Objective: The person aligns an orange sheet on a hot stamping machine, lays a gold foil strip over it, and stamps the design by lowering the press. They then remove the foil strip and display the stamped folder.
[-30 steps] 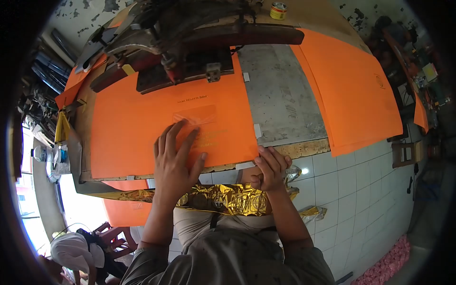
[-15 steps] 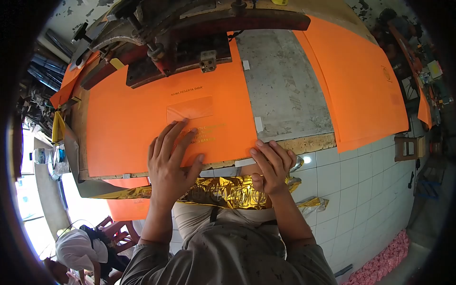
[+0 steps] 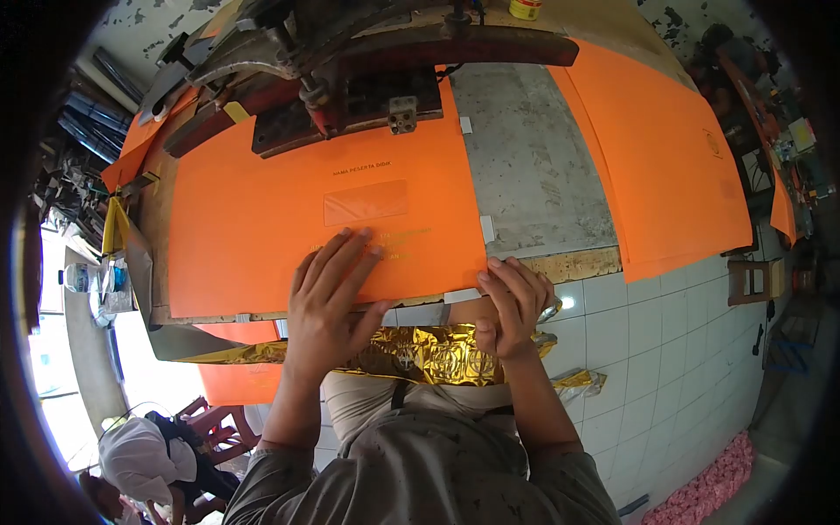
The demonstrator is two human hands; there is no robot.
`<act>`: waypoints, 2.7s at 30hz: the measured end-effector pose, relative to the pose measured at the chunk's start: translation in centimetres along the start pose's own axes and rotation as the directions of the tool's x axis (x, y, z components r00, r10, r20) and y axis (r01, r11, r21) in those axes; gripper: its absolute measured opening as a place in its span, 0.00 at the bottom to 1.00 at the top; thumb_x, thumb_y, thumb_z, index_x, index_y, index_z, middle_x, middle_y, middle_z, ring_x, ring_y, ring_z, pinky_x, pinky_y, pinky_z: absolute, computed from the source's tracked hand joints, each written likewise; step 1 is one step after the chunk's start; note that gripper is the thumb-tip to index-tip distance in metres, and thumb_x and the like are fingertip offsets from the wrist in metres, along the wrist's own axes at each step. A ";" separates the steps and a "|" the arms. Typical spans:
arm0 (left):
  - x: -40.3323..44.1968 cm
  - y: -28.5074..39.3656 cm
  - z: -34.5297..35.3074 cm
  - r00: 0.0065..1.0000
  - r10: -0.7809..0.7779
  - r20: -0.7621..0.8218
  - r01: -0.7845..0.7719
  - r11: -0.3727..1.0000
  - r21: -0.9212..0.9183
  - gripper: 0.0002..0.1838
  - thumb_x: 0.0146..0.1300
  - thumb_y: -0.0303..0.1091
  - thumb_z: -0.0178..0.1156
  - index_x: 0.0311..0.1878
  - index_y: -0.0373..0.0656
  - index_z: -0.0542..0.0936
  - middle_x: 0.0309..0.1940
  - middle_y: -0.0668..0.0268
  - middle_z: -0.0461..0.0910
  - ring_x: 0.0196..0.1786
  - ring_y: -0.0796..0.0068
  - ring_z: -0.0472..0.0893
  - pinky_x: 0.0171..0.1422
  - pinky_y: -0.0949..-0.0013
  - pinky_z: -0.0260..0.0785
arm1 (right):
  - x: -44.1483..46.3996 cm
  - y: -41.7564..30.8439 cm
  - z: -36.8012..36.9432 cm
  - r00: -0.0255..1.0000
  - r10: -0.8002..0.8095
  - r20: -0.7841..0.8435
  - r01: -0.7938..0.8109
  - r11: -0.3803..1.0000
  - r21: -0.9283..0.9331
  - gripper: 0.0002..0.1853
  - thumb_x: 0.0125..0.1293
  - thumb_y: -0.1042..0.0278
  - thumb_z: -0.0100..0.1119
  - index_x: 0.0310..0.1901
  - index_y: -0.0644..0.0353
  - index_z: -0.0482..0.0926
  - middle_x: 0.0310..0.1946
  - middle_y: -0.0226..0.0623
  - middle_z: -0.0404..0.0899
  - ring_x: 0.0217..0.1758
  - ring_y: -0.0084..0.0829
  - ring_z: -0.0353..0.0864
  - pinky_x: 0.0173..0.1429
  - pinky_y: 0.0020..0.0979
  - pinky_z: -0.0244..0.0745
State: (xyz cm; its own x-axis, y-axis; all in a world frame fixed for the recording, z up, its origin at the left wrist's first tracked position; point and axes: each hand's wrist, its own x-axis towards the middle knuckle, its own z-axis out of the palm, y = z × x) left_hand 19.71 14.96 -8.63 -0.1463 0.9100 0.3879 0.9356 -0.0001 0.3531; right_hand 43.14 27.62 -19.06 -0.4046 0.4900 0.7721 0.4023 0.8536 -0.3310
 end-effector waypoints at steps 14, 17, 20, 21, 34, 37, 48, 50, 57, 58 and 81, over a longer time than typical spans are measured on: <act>-11.1 -9.9 -4.4 0.934 -0.147 -0.325 0.248 0.922 0.296 0.24 0.74 0.46 0.56 0.66 0.44 0.81 0.70 0.58 0.79 0.74 0.52 0.74 0.80 0.45 0.58 | 3.3 -0.3 -1.1 0.993 -0.044 0.107 0.050 0.997 -0.054 0.27 0.78 0.46 0.43 0.57 0.57 0.86 0.62 0.31 0.85 0.69 0.36 0.77 0.75 0.42 0.54; -11.6 -10.5 -4.1 0.932 -0.145 -0.332 0.244 0.929 0.280 0.26 0.75 0.49 0.55 0.68 0.45 0.81 0.71 0.59 0.78 0.75 0.53 0.73 0.83 0.46 0.53 | 3.4 -0.4 -0.9 0.993 -0.062 0.099 0.069 0.995 -0.077 0.26 0.78 0.47 0.44 0.57 0.57 0.86 0.62 0.32 0.85 0.69 0.37 0.77 0.74 0.41 0.56; -11.7 -10.7 -3.5 0.925 -0.135 -0.355 0.247 0.923 0.295 0.25 0.75 0.49 0.55 0.67 0.45 0.81 0.70 0.60 0.79 0.75 0.54 0.73 0.84 0.47 0.51 | 3.0 0.0 -0.8 0.991 -0.097 0.089 0.108 0.987 -0.123 0.26 0.79 0.47 0.44 0.58 0.57 0.85 0.62 0.33 0.85 0.69 0.38 0.78 0.73 0.41 0.59; -11.7 -10.7 -3.4 0.919 -0.136 -0.369 0.253 0.924 0.288 0.25 0.74 0.50 0.57 0.66 0.45 0.81 0.69 0.60 0.80 0.75 0.54 0.74 0.85 0.47 0.49 | 2.9 0.1 -0.7 0.990 -0.117 0.079 0.127 0.983 -0.134 0.26 0.79 0.47 0.44 0.58 0.58 0.85 0.62 0.34 0.85 0.69 0.39 0.78 0.72 0.41 0.60; -14.3 -10.0 0.6 0.863 -0.143 -0.485 0.311 0.906 0.286 0.25 0.77 0.52 0.54 0.67 0.46 0.80 0.73 0.53 0.75 0.80 0.44 0.66 0.85 0.39 0.44 | 1.8 1.2 1.0 0.977 -0.214 -0.006 0.211 0.968 -0.138 0.27 0.83 0.43 0.40 0.65 0.56 0.77 0.64 0.37 0.82 0.69 0.41 0.78 0.72 0.42 0.61; -14.2 -9.9 0.9 0.864 -0.113 -0.491 0.284 0.914 0.289 0.22 0.75 0.50 0.57 0.66 0.52 0.81 0.75 0.52 0.73 0.81 0.39 0.64 0.85 0.36 0.43 | 2.1 0.6 0.7 0.980 -0.199 0.007 0.198 0.971 -0.132 0.27 0.82 0.43 0.41 0.64 0.57 0.77 0.64 0.38 0.82 0.69 0.42 0.78 0.72 0.43 0.61; -14.4 -8.0 0.5 0.809 -0.109 -0.578 0.267 0.944 0.196 0.20 0.64 0.38 0.66 0.60 0.48 0.86 0.77 0.45 0.61 0.80 0.35 0.60 0.81 0.35 0.56 | 2.1 0.5 0.6 0.980 -0.199 -0.003 0.198 0.975 -0.099 0.27 0.79 0.44 0.46 0.64 0.58 0.77 0.65 0.40 0.80 0.71 0.43 0.76 0.73 0.44 0.61; -14.6 -7.7 0.3 0.788 -0.106 -0.607 0.275 0.942 0.192 0.19 0.64 0.39 0.66 0.57 0.45 0.87 0.72 0.47 0.66 0.76 0.38 0.65 0.78 0.37 0.61 | 2.1 0.3 0.5 0.982 -0.186 -0.006 0.186 0.981 -0.056 0.27 0.79 0.45 0.47 0.64 0.59 0.77 0.65 0.41 0.79 0.71 0.43 0.76 0.73 0.45 0.62; -12.8 -7.3 -1.0 0.747 -0.190 -0.637 0.362 0.920 0.150 0.13 0.62 0.27 0.68 0.51 0.43 0.86 0.52 0.58 0.80 0.61 0.54 0.78 0.69 0.49 0.69 | 2.5 -2.1 0.0 0.997 -0.028 -0.071 0.038 0.990 0.138 0.23 0.76 0.51 0.59 0.60 0.63 0.80 0.62 0.45 0.75 0.70 0.48 0.72 0.71 0.48 0.69; -12.7 -7.2 -1.1 0.748 -0.183 -0.638 0.380 0.906 0.186 0.12 0.63 0.26 0.68 0.50 0.43 0.86 0.51 0.59 0.80 0.61 0.56 0.78 0.68 0.50 0.69 | 2.4 -2.4 0.2 0.996 0.015 -0.092 0.002 0.983 0.184 0.21 0.74 0.54 0.62 0.58 0.62 0.81 0.61 0.43 0.75 0.69 0.48 0.72 0.71 0.48 0.69; -10.7 -5.6 -1.3 0.627 -0.326 -0.708 0.582 0.799 0.147 0.08 0.61 0.31 0.74 0.39 0.47 0.83 0.41 0.67 0.80 0.53 0.63 0.79 0.66 0.54 0.63 | 2.7 -7.1 1.1 0.945 0.294 -0.142 -0.285 0.955 0.084 0.16 0.61 0.71 0.74 0.49 0.55 0.81 0.47 0.36 0.77 0.58 0.42 0.74 0.64 0.45 0.66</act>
State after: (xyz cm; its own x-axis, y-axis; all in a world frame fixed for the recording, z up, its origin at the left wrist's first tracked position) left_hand 15.66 4.65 -13.67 -0.6243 0.2771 0.7304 0.7102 0.5909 0.3828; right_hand 38.29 23.11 -15.24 -0.1476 0.6891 0.7095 0.4305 0.6906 -0.5812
